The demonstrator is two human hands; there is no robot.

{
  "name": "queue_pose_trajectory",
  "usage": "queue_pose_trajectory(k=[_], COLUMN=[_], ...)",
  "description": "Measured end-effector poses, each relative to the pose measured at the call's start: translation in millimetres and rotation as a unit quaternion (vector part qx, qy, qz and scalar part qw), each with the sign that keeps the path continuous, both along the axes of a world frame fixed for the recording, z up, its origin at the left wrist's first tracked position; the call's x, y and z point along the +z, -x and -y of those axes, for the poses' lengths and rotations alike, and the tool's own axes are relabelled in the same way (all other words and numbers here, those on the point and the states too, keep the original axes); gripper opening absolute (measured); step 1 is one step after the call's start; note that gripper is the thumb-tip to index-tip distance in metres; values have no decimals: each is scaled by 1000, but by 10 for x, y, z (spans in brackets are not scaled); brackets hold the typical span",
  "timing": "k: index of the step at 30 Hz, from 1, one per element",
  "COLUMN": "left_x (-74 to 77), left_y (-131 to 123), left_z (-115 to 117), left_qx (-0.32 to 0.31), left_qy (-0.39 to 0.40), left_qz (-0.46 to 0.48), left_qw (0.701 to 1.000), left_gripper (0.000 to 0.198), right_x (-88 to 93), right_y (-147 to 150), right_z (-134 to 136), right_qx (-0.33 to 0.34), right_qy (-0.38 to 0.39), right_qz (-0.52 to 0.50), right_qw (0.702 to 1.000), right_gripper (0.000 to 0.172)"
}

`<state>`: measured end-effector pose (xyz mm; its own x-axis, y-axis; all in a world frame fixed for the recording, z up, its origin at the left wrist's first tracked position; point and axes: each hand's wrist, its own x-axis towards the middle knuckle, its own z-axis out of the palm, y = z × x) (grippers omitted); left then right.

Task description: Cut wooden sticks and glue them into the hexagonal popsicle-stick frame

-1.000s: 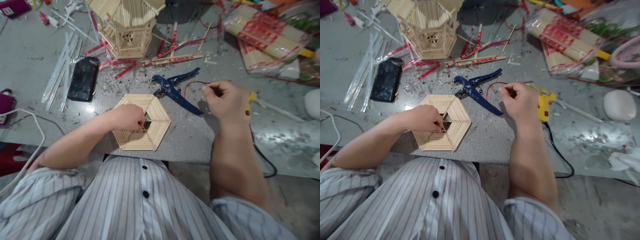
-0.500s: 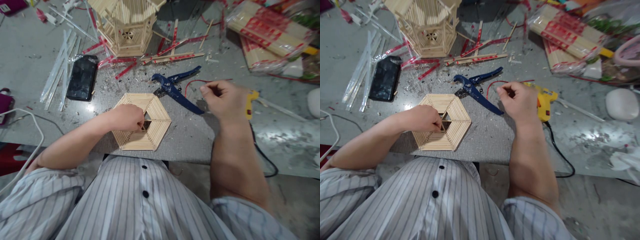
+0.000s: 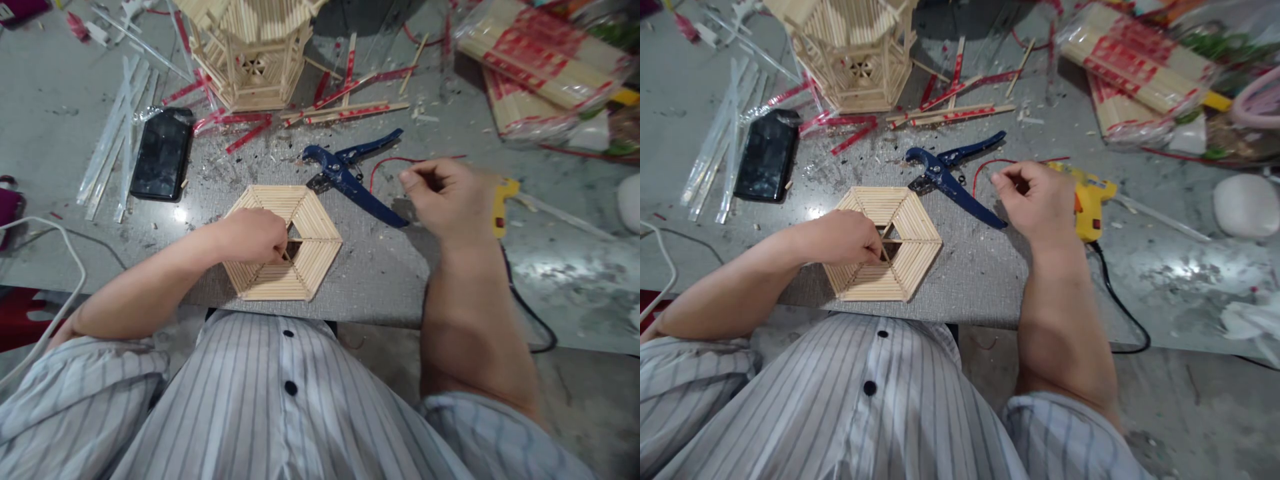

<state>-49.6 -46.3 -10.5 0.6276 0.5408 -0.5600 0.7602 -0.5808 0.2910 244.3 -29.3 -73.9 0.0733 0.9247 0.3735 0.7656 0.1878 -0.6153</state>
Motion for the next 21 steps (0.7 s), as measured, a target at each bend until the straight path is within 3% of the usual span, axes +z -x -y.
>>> queue_pose_trajectory(k=[21], left_x=[38], left_y=[-22], left_z=[-14], left_qx=[-24], left_qy=[-7], left_qz=[-14], left_qw=[1000], left_gripper=[28], right_x=[3], right_y=[15], right_z=[7], right_qx=[13], right_qy=[-35], right_qz=[20], right_qw=[999], right_gripper=[29])
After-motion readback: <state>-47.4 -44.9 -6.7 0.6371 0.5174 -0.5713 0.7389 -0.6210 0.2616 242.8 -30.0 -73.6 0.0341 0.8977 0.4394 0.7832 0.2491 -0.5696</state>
